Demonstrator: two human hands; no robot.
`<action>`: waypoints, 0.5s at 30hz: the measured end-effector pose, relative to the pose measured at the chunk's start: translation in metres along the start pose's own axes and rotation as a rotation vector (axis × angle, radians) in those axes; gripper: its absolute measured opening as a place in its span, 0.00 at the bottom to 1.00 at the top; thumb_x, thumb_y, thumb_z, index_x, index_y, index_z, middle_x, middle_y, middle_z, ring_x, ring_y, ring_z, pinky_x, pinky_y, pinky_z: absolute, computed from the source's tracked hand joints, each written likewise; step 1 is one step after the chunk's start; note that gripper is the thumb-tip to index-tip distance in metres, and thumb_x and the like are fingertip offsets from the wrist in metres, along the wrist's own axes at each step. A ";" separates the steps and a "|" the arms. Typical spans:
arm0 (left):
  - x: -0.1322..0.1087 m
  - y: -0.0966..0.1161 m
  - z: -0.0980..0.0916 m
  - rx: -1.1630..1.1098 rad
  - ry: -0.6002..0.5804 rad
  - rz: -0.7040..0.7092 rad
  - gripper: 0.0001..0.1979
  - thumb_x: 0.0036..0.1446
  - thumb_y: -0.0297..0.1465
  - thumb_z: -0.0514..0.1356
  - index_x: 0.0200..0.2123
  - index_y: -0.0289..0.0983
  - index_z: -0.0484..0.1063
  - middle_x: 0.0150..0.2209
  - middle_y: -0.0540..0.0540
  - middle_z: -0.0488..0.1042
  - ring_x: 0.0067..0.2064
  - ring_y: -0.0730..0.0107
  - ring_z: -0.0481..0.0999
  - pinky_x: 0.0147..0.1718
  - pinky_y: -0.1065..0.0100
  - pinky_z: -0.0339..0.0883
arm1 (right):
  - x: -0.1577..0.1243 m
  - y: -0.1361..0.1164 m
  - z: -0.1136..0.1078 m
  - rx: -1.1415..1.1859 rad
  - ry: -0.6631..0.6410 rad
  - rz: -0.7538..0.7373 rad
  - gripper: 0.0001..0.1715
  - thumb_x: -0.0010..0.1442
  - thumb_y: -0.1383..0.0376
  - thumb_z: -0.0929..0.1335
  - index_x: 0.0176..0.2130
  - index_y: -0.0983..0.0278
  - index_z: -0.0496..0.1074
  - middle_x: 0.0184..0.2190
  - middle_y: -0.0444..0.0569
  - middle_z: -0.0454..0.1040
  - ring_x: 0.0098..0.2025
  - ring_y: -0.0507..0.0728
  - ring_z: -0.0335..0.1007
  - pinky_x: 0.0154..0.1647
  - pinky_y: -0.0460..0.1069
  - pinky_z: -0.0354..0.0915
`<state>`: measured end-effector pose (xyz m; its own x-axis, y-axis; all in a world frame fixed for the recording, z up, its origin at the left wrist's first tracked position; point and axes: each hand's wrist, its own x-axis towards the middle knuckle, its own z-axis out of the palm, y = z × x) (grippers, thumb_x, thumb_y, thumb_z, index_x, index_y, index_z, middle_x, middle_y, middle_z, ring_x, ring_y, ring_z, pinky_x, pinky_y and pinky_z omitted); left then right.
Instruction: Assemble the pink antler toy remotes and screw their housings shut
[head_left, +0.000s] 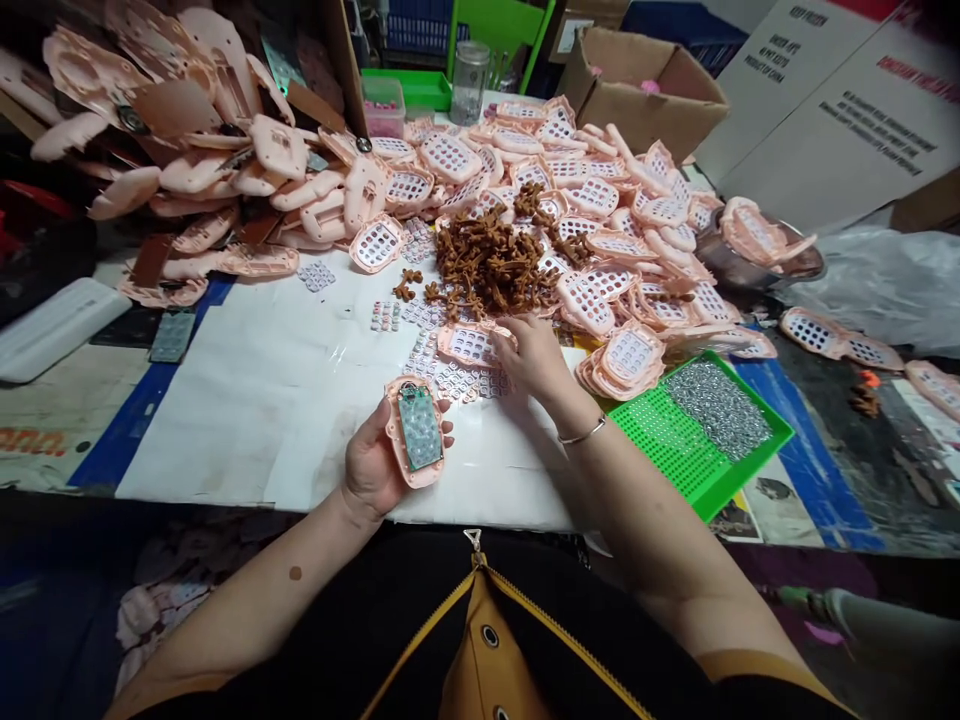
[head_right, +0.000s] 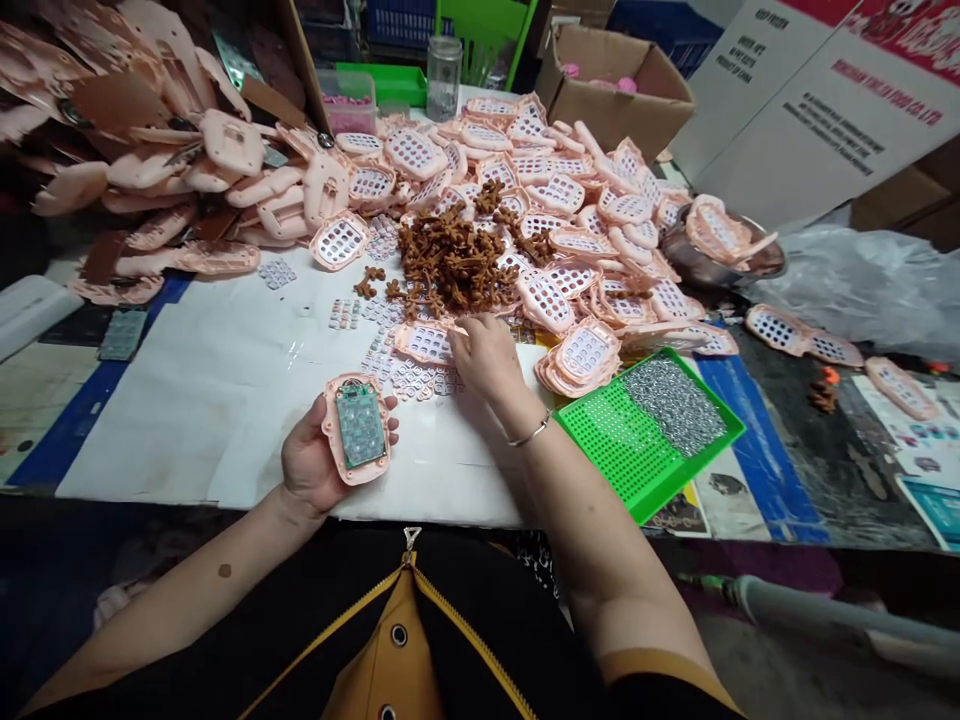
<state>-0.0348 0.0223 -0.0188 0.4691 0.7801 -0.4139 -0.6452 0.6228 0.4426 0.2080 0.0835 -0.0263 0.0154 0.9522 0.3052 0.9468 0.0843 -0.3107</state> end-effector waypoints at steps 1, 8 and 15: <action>0.000 -0.001 -0.001 -0.004 0.003 -0.005 0.26 0.50 0.45 0.65 0.47 0.34 0.73 0.44 0.37 0.80 0.38 0.57 0.81 0.38 0.61 0.77 | 0.006 -0.001 0.002 -0.017 -0.028 -0.012 0.18 0.66 0.59 0.61 0.42 0.64 0.77 0.40 0.58 0.76 0.42 0.62 0.69 0.44 0.57 0.64; 0.001 -0.007 -0.005 -0.039 -0.028 -0.057 0.26 0.47 0.44 0.68 0.46 0.34 0.75 0.46 0.37 0.79 0.40 0.56 0.81 0.42 0.59 0.76 | 0.043 -0.022 0.009 -0.117 -0.053 -0.102 0.11 0.62 0.64 0.65 0.41 0.64 0.76 0.40 0.59 0.75 0.43 0.65 0.67 0.42 0.58 0.62; -0.003 -0.010 -0.005 -0.044 -0.049 -0.060 0.26 0.47 0.44 0.69 0.46 0.33 0.76 0.46 0.38 0.79 0.41 0.58 0.81 0.42 0.61 0.76 | 0.056 -0.039 0.005 -0.101 -0.016 -0.129 0.10 0.61 0.70 0.64 0.37 0.63 0.75 0.47 0.60 0.74 0.49 0.68 0.67 0.47 0.63 0.63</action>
<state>-0.0324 0.0133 -0.0258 0.5358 0.7444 -0.3985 -0.6403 0.6659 0.3828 0.1708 0.1349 -0.0014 -0.1131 0.9399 0.3221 0.9680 0.1773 -0.1775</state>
